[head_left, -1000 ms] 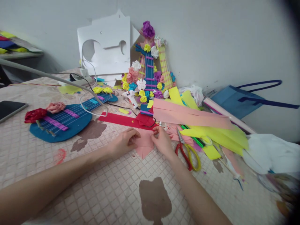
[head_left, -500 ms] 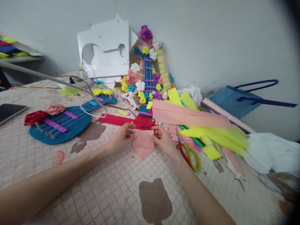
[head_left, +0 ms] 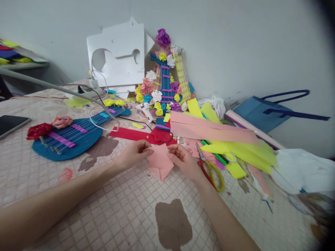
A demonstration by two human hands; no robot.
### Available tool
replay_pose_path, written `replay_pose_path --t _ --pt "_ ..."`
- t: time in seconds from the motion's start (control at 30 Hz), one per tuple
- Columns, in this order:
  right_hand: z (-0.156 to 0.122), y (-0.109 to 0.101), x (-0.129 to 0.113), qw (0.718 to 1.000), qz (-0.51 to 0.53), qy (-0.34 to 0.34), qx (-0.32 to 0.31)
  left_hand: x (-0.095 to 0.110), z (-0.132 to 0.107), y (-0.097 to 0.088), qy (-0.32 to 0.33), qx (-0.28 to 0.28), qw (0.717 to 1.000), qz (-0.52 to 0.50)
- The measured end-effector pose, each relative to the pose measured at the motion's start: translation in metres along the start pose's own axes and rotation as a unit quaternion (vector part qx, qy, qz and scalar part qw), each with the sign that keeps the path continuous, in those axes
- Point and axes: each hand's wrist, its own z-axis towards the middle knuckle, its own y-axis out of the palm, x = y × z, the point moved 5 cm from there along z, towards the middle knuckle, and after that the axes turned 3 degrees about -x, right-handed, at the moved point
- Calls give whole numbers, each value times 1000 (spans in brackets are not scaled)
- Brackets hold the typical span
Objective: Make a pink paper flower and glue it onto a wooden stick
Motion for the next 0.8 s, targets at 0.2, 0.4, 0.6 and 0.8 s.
replay_pose_path --t 0.2,0.4,0.6,0.8 --pt "-4 -12 -6 988 -80 -8 136 -13 -3 2 -155 51 939 -303" --pt "-19 18 -45 914 -334 -167 155 -8 -14 19 -213 45 877 -429" --pt "-17 45 -33 901 -396 -167 56 -12 -19 29 -176 -43 911 -371" --pt "-17 29 -26 884 -438 -158 34 -2 -17 21 -141 -108 958 -224"
